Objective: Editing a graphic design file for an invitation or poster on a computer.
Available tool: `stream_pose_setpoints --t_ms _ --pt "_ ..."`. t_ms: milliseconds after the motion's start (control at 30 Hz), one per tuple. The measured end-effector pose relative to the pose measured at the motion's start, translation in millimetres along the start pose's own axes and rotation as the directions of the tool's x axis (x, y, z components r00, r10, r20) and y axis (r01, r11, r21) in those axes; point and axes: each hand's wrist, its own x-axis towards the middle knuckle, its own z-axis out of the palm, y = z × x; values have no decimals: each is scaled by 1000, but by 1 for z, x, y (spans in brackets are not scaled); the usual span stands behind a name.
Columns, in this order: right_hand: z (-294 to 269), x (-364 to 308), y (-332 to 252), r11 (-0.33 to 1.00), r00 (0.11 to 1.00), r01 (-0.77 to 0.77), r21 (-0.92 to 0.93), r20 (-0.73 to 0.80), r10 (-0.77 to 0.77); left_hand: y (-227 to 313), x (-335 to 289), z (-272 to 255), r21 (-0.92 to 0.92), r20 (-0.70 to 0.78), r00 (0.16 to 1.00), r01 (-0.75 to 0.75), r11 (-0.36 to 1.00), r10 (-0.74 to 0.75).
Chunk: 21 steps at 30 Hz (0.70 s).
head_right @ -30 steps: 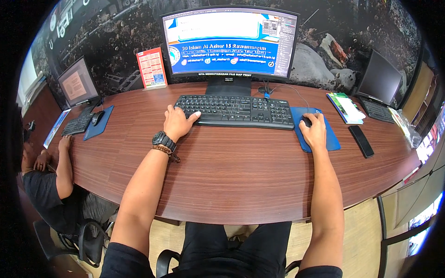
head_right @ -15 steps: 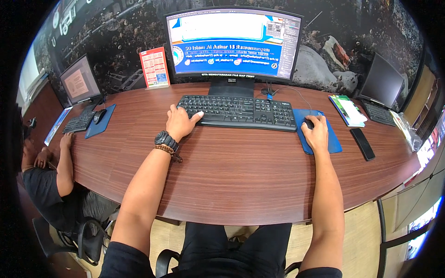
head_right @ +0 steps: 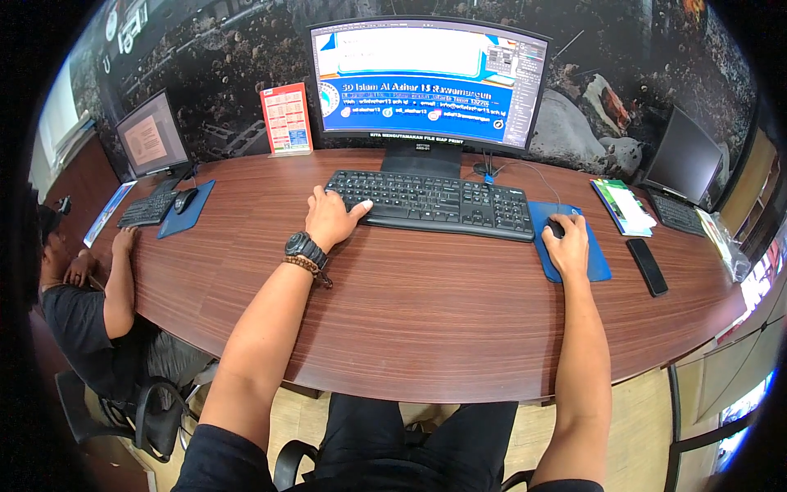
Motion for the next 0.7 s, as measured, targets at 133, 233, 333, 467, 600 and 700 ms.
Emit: stream_pose_setpoints --t_ms 133,233,333,467,600,700 --pt "-2 0 1 1000 1000 4 -10 -1 -4 1 1 0 2 -4 1000 -11 1000 11" --pt "-1 0 -2 1000 1000 -7 4 6 7 -2 1 3 -5 -21 1000 -12 1000 12" --pt "0 0 0 1000 1000 -8 -2 5 8 -1 1 3 -8 -22 1000 -13 1000 12" --pt "0 1 1 1000 1000 0 -21 1 0 0 0 1 -6 -6 1000 -7 1000 7" --pt "0 -1 0 1000 1000 6 -19 -6 -6 0 0 0 -4 -4 1000 2 1000 -2" --pt "-1 0 0 1000 1000 4 -15 -7 -4 0 1 1 -3 -1 1000 8 1000 -8"
